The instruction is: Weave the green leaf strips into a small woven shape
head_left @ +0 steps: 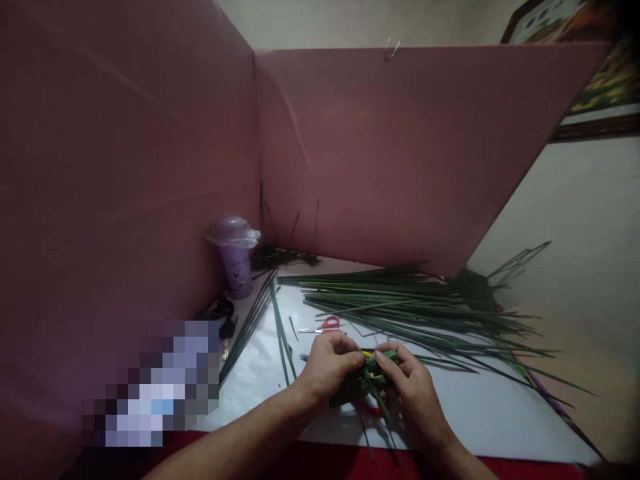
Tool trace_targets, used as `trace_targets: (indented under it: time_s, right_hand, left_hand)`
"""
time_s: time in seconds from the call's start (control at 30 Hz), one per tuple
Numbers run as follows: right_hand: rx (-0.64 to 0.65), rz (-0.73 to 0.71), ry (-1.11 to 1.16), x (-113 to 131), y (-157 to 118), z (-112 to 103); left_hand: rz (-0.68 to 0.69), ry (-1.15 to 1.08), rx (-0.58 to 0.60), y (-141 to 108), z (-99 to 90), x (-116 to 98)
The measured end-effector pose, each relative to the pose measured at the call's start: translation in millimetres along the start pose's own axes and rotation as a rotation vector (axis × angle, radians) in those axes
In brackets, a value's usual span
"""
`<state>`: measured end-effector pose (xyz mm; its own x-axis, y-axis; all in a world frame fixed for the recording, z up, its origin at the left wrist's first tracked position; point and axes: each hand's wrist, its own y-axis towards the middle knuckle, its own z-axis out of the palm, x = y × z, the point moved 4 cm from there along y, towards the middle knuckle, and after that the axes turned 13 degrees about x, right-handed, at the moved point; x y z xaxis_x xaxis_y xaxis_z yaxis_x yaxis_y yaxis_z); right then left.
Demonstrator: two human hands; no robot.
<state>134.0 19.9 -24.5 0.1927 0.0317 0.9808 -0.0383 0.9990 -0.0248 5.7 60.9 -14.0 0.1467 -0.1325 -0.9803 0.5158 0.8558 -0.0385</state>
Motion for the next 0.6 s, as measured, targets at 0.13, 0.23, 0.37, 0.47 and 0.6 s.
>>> trace_targets:
  time_s: [0.13,0.23,0.37,0.47,0.6]
  right_hand:
    - [-0.023,-0.007,0.023,-0.1,0.6,-0.1]
    - [0.000,-0.018,0.003,-1.3,1.3,0.2]
    - [-0.016,-0.062,-0.065,1.6,0.5,-0.1]
    - [-0.041,-0.097,-0.100,6.7,-1.3,0.7]
    - [-0.031,-0.080,-0.084,9.4,-2.3,1.5]
  left_hand:
    - [0.006,-0.016,0.000,0.1,0.3,-0.3]
    - [0.000,-0.020,0.010,0.3,0.5,1.1]
    - [0.013,-0.006,0.016,0.5,0.1,1.1]
    - [0.013,0.002,0.006,0.4,-0.4,0.7]
    - [0.015,-0.003,0.009,-0.2,0.8,-0.8]
